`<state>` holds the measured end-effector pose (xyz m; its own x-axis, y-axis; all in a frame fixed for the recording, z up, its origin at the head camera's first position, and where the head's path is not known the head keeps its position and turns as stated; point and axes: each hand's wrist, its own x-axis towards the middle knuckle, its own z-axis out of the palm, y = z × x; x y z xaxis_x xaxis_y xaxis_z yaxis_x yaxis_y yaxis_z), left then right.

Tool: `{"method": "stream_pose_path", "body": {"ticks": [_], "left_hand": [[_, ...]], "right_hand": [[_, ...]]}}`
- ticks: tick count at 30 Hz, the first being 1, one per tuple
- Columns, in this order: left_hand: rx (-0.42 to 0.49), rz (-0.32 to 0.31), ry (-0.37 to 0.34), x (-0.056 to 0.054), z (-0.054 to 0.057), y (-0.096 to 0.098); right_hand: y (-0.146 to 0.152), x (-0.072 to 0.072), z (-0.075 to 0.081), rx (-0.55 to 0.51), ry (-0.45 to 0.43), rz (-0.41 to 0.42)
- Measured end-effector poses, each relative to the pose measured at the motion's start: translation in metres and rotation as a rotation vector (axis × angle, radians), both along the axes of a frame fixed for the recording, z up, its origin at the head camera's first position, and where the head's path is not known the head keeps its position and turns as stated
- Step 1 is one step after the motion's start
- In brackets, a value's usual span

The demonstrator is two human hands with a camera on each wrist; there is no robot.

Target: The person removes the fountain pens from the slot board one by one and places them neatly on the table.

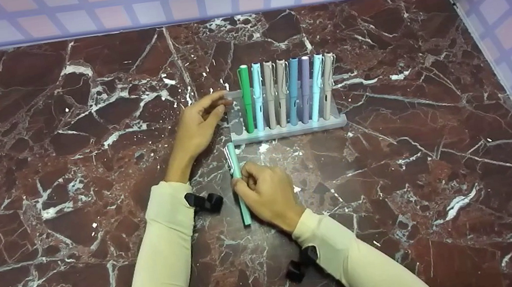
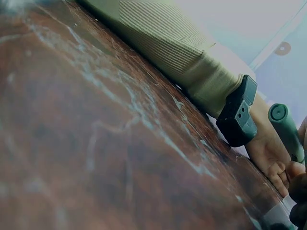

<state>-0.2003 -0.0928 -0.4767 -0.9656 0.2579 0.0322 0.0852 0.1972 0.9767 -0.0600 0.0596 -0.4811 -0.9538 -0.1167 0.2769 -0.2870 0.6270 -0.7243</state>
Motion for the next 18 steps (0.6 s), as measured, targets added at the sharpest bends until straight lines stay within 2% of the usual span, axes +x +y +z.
{"method": "stream_pose_path", "body": {"ticks": [10, 18], "left_hand": [[0.003, 0.003, -0.008, 0.0002, -0.001, -0.0002], [-0.004, 0.0, 0.004, -0.0003, -0.0014, -0.0002]], "right_hand": [[-0.0066, -0.0003, -0.0001, 0.175, 0.055, -0.026], [-0.01, -0.0015, -0.0003, 0.266, 0.049, -0.037]]}}
